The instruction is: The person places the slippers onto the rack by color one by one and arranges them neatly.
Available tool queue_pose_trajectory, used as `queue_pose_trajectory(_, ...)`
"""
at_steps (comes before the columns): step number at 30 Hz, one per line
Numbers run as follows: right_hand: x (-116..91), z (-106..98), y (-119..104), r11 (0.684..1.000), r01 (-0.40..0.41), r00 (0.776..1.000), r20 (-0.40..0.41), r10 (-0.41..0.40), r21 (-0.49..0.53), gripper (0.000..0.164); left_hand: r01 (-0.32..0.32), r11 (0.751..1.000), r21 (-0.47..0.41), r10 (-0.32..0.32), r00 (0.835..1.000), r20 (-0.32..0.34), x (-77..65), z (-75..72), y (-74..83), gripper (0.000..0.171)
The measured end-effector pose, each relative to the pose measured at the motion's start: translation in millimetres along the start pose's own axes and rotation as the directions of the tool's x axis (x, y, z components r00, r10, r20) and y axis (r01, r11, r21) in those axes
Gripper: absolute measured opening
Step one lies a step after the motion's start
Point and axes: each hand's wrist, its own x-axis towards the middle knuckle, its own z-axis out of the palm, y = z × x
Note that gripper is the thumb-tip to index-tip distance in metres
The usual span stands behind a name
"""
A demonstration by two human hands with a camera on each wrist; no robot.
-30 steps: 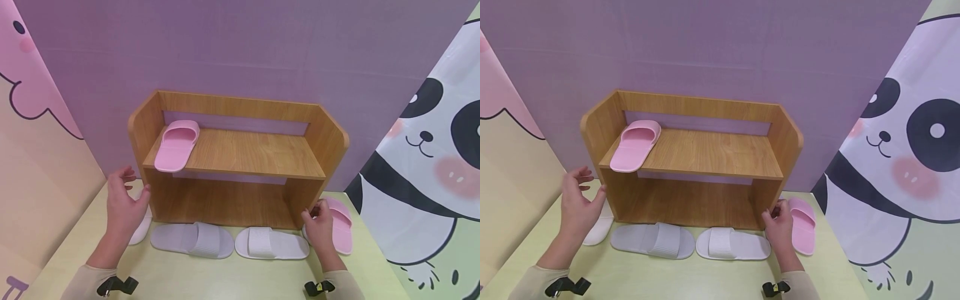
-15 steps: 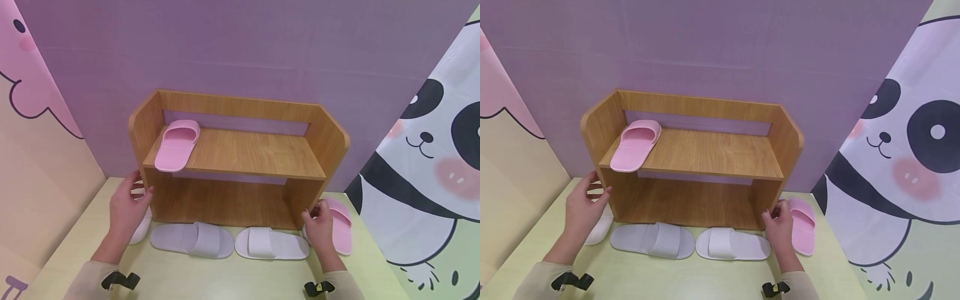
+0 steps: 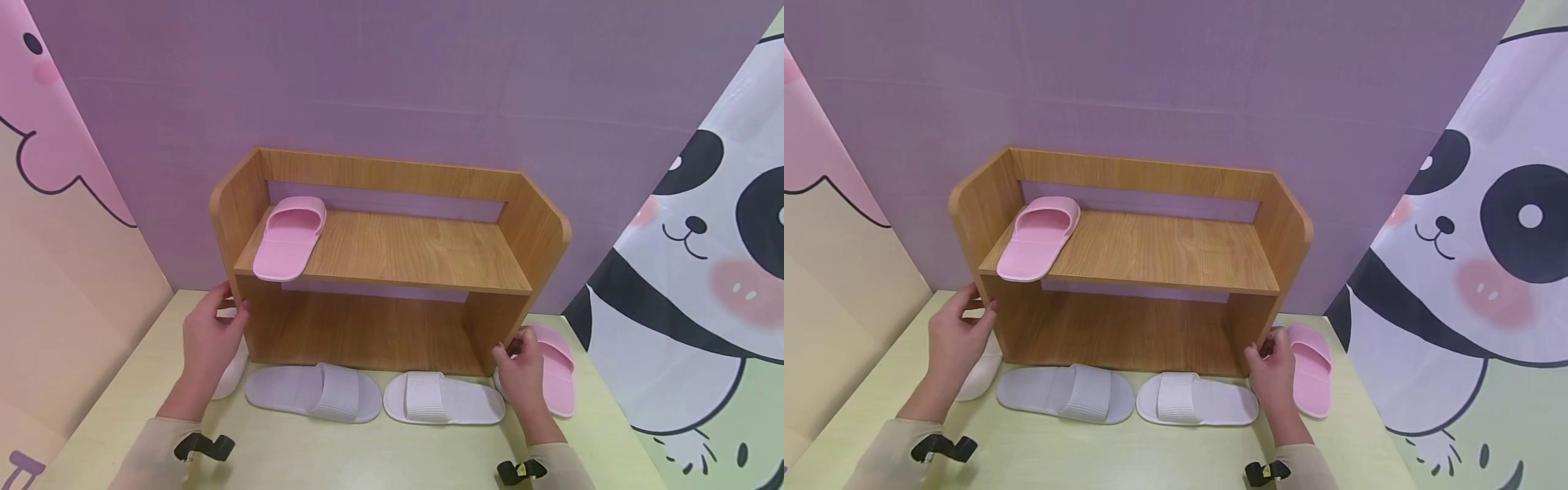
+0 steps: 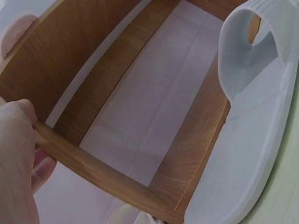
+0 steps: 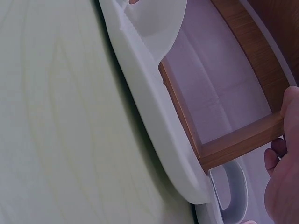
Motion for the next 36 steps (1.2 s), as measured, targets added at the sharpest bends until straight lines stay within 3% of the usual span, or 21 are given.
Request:
queue_pose_trajectory(4,1,0,5,1.0,-0.004,1.0,0.006,0.004,-0.012,0.016,-0.019,1.0,-0.007,0.019,1.0,0.006,0.3,-1.3,-3.3,0.041)
queue_pose_trajectory(10,4,1,40,0.996,-0.073,0.997,0.023,0.075,-0.057,0.018,-0.057,0.998,0.006,0.057,0.998,0.002,0.6,-2.7,-3.7,0.041)
queue_pose_trajectory(16,5,-6,41,0.992,-0.092,0.992,0.077,0.098,-0.085,0.019,-0.063,0.998,0.009,0.063,0.998,0.006,0.6,-2.8,-4.8,0.044)
queue_pose_trajectory(22,5,-24,36,0.989,-0.034,0.988,0.145,0.055,-0.147,0.018,-0.087,0.996,0.01,0.087,0.996,-0.01,0.3,1.3,-10.4,0.042)
queue_pose_trajectory(30,5,-54,44,0.98,0.123,0.971,0.225,-0.085,-0.157,0.025,-0.122,0.993,0.004,0.122,0.992,-0.043,0.3,3.5,-11.1,0.039)
queue_pose_trajectory(36,4,-77,47,0.939,0.122,0.976,0.209,-0.056,-0.322,0.029,-0.142,0.99,0.005,0.142,0.989,-0.046,1.1,2.3,-11.1,0.039)
